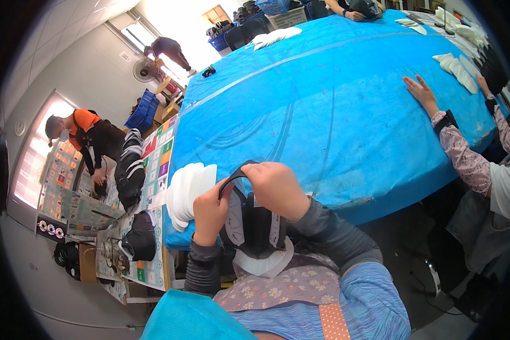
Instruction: The person attaches white lining pieces to the interior of black shoe uppers by hand, pressing the materials together and placing the completed units into a yellow basket.
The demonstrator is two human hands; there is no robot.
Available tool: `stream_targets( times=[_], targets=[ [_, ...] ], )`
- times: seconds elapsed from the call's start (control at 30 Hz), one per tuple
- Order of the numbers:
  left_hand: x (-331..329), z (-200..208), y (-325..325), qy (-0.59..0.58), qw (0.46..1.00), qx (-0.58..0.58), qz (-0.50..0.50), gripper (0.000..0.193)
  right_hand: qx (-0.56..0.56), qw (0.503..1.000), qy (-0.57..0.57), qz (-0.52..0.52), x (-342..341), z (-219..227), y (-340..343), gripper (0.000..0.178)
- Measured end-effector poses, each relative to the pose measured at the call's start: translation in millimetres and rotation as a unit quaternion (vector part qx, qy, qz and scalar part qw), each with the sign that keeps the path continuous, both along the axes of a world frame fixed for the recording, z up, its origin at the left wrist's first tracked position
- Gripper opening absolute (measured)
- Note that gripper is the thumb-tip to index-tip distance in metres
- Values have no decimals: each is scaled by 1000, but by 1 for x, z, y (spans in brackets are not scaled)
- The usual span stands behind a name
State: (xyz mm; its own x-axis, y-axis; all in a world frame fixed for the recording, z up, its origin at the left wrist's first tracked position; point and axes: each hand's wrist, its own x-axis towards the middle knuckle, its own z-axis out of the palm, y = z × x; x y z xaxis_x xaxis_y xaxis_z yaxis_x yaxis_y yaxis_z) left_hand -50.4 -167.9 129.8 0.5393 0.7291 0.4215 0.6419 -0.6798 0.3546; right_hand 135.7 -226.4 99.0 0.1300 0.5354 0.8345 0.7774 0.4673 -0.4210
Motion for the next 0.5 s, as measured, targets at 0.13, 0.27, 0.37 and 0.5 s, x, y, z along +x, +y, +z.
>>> stream_targets(
  times=[0.13, 0.27, 0.37, 0.5],
  targets=[
    [-7, 1, 4, -6, 999, -35, -3, 24, -162, 987, -8, -14, 7, -2, -16, 7],
    [-8, 0, 3, 36, 998, -51, 11, 25, -208, 976, -27, -52, 9, -4, -17, 11],
    [-9, -1, 2, 49, 997, -53, 23, 25, -203, 977, -21, -60, 9, -6, -22, 16],
    [-17, -6, 6, 27, 998, -54, 27, 25, -291, 951, -76, -68, 12, 4, -43, 21]
  ],
)
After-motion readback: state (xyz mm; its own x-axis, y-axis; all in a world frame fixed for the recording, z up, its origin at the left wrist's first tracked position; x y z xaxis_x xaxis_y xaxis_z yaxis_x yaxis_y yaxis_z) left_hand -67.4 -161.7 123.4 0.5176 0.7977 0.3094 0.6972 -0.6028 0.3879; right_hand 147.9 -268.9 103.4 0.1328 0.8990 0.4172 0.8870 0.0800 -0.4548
